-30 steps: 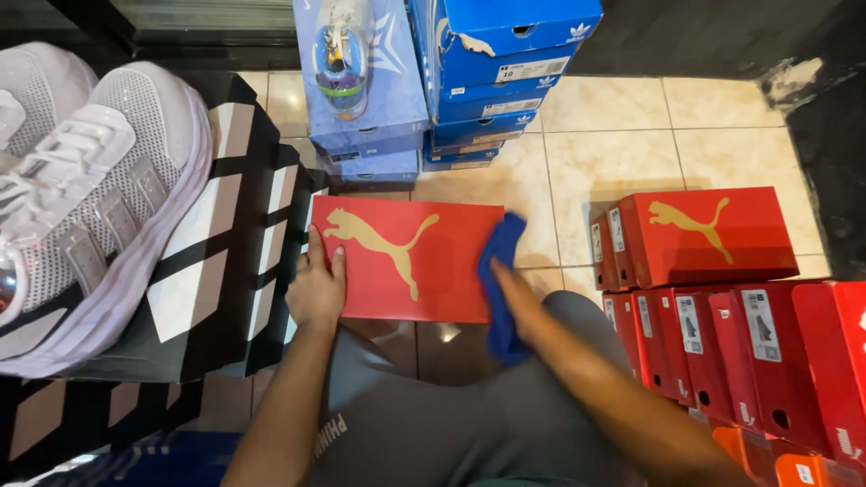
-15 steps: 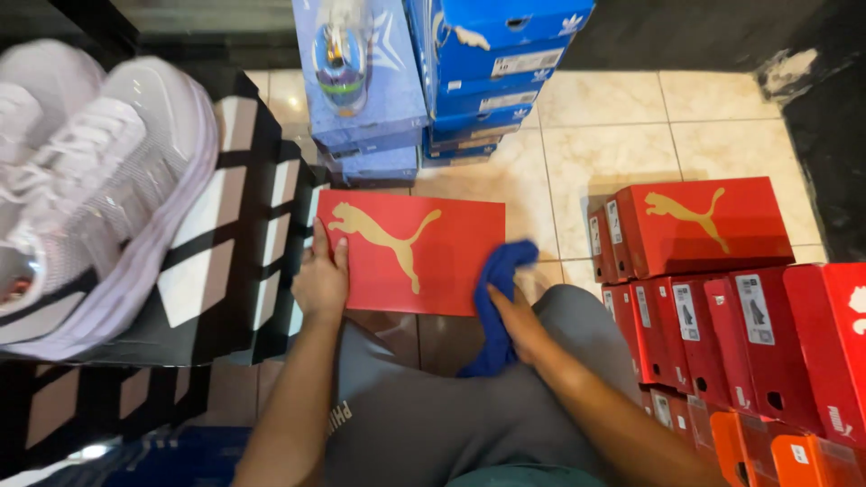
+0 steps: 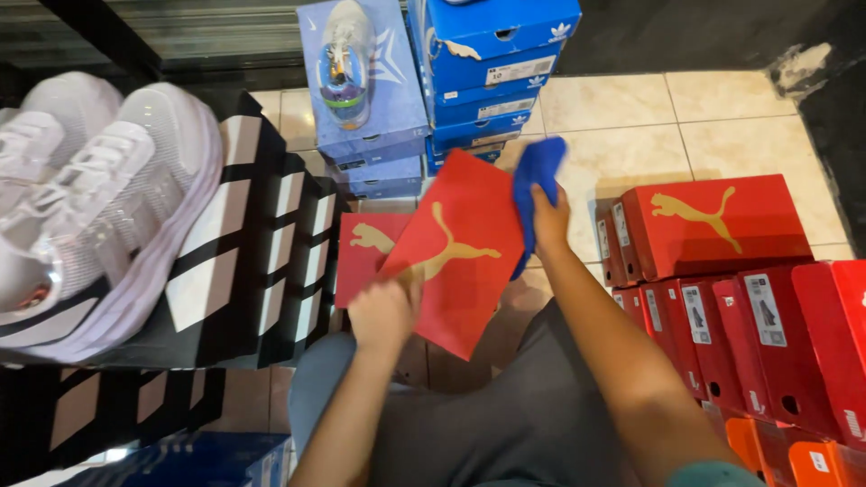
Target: Cleaning shoe boxes with a cloth and organizing them into stacks
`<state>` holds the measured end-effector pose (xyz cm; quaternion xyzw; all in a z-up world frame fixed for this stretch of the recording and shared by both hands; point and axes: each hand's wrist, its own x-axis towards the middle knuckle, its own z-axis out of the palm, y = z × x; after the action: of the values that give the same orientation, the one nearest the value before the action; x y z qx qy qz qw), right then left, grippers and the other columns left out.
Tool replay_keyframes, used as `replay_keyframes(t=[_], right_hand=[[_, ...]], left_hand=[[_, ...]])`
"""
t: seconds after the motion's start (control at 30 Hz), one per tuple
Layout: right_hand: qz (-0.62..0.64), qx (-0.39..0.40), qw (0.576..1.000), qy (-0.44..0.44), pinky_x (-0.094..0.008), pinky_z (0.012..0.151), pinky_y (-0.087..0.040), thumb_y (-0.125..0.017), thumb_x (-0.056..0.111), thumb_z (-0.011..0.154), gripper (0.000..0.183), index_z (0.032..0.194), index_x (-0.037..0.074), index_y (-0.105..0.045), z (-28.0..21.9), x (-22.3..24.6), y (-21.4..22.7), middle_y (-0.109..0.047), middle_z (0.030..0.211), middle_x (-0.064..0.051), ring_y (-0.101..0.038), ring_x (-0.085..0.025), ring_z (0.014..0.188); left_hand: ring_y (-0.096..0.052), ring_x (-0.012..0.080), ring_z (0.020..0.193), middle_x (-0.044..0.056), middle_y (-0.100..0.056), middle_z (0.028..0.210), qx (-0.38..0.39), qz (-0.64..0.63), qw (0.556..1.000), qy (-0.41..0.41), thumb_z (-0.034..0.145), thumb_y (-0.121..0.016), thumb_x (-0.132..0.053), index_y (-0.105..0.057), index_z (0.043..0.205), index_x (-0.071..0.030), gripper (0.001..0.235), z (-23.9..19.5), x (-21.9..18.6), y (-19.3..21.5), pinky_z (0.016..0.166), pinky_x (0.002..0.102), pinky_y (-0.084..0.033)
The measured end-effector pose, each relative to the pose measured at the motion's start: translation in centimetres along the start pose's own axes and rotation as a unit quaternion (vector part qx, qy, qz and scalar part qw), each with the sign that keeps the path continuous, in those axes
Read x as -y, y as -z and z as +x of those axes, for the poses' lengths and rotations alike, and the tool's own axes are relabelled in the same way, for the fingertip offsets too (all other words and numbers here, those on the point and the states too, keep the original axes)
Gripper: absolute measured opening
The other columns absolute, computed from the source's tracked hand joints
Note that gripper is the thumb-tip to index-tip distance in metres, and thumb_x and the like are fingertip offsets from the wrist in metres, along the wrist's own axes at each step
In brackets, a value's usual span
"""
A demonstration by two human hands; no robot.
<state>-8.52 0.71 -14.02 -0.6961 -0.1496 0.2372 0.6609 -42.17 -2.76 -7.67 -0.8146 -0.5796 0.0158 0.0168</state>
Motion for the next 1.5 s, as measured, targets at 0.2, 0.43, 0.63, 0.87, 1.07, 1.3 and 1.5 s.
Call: replay_keyframes(t=[0.2,0.43,0.63,0.87,1.07,1.3,1.5], right_hand=[[0.045,0.093,0.991,-0.090,-0.048,0.116,-0.037,-0.066,0.054,0.098,0.065,0.144,0.010,-0.055,-7.3,4.4,-2.3,-0.053,0.148,-0.018,-0.048,-0.034,0.140],[-0.076,0.128,0.954,-0.259,-0.052,0.125,-0.021,-0.053,0.057,0.099,0.075,0.157,0.012,-0.037,-22.8,4.0,2.2,-0.034,0.163,-0.016,-0.030,-0.035,0.150],[-0.018,0.133,0.979,-0.156,-0.053,0.114,-0.037,-0.054,0.045,0.102,0.055,0.138,0.003,-0.058,-12.3,3.7,-0.5,-0.056,0.139,-0.023,-0.050,-0.038,0.133],[0.014,0.169,0.974,-0.152,-0.051,0.122,-0.029,-0.050,0.063,0.102,0.073,0.156,0.015,-0.040,-6.6,1.4,-1.7,-0.037,0.161,-0.014,-0.034,-0.033,0.149],[-0.091,0.181,0.960,-0.192,-0.049,0.122,-0.031,-0.047,0.066,0.098,0.079,0.155,0.012,-0.041,-19.3,9.0,1.2,-0.040,0.159,-0.020,-0.037,-0.036,0.147],[0.015,0.086,0.996,-0.031,-0.052,0.122,-0.030,-0.053,0.028,0.108,0.055,0.157,0.009,-0.036,-7.4,2.4,-0.6,-0.037,0.158,-0.023,-0.036,-0.037,0.148],[0.139,-0.080,0.977,-0.140,-0.055,0.074,-0.053,-0.079,0.043,0.086,0.046,0.117,0.009,-0.071,-1.3,-2.5,4.4,-0.067,0.104,-0.015,-0.067,-0.034,0.094]], left_hand=[[-0.063,0.0530,0.116,0.024,-0.050,0.148,0.124,-0.252,0.955,0.100,0.103,-0.035,-0.061,-0.023,0.163,-0.023,0.071,5.8,-0.4,1.4,0.095,0.062,-0.052],[-0.070,0.0488,0.106,0.025,-0.073,0.109,0.139,-0.247,0.951,0.125,0.104,-0.031,-0.065,-0.046,0.145,-0.022,0.062,6.4,0.1,-0.9,0.089,0.059,-0.055],[-0.071,0.0484,0.106,0.027,-0.073,0.108,0.156,-0.242,0.952,0.108,0.104,-0.029,-0.065,-0.049,0.137,-0.018,0.061,6.0,0.5,0.0,0.090,0.059,-0.054],[-0.068,0.0497,0.111,0.029,-0.071,0.112,0.170,-0.256,0.944,0.122,0.106,-0.027,-0.060,-0.047,0.139,-0.015,0.059,5.7,0.0,1.7,0.096,0.059,-0.053],[-0.069,0.0486,0.110,0.027,-0.072,0.111,0.165,-0.268,0.942,0.120,0.106,-0.028,-0.062,-0.050,0.133,-0.018,0.057,5.4,-0.1,1.4,0.095,0.058,-0.053],[-0.068,0.0505,0.111,0.028,-0.071,0.113,0.167,-0.289,0.932,0.145,0.105,-0.029,-0.063,-0.049,0.136,-0.019,0.057,5.1,-0.5,1.5,0.094,0.060,-0.053],[-0.066,0.0524,0.112,0.030,-0.070,0.116,0.168,-0.309,0.924,0.153,0.106,-0.030,-0.058,-0.049,0.135,-0.016,0.054,4.8,-0.7,2.8,0.097,0.061,-0.052]])
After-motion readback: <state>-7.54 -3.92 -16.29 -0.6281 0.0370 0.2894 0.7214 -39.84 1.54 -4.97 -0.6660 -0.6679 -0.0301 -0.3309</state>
